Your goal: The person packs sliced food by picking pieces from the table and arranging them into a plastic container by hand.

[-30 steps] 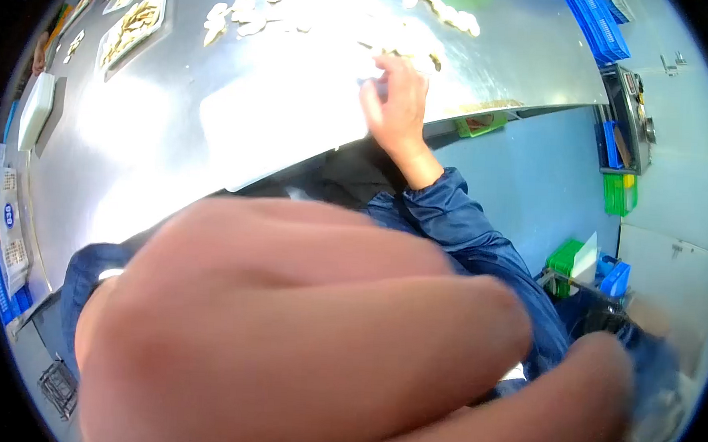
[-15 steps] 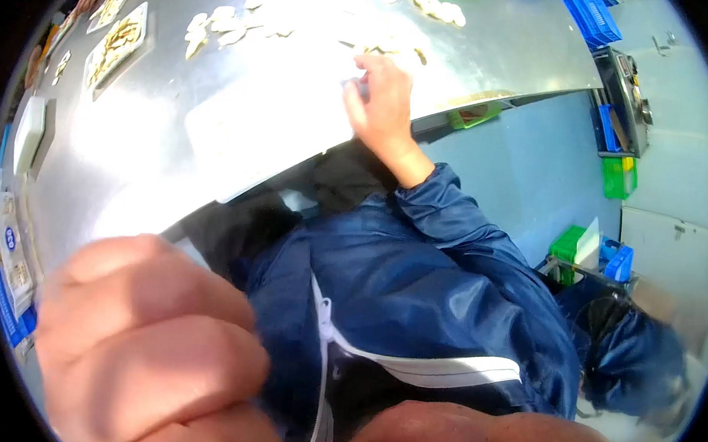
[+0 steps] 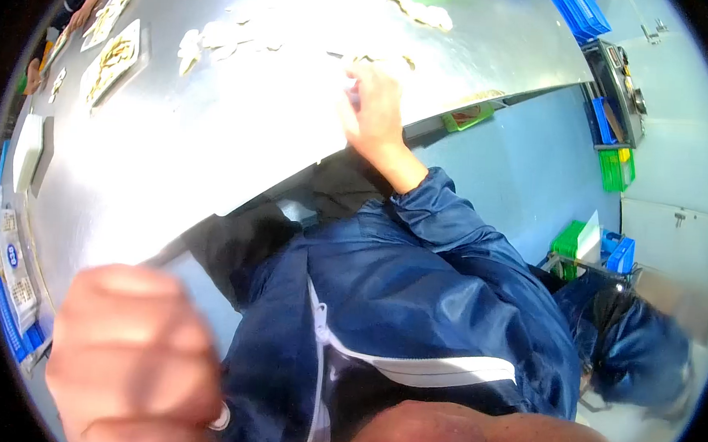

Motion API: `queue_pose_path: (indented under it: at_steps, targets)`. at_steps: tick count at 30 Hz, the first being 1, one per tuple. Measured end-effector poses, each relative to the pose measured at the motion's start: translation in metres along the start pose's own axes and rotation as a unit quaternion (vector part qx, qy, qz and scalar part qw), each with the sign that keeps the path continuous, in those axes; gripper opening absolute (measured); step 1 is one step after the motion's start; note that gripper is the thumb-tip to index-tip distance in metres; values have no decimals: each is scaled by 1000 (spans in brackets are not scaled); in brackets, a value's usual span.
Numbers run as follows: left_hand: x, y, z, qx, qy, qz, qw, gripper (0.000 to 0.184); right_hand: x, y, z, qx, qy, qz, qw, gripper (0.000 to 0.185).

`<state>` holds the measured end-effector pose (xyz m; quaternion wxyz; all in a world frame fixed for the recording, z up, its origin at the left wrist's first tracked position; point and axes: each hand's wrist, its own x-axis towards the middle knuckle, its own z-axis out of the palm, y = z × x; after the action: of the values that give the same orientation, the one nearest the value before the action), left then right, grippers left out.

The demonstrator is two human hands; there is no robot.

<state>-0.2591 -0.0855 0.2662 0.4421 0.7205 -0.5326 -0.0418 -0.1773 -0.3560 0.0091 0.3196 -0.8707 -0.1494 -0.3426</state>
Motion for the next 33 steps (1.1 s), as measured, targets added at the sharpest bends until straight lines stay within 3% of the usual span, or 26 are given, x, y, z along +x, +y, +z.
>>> queue_pose_path:
  at_steps: [8,33]
  targets:
    - [31,27,5,65,30,-75,995,41,2,-4,-1,13,-13,27,999,40]
    - [20,21,21,94,76,-73,990,34,2,0,1,6,1,7,1000,42]
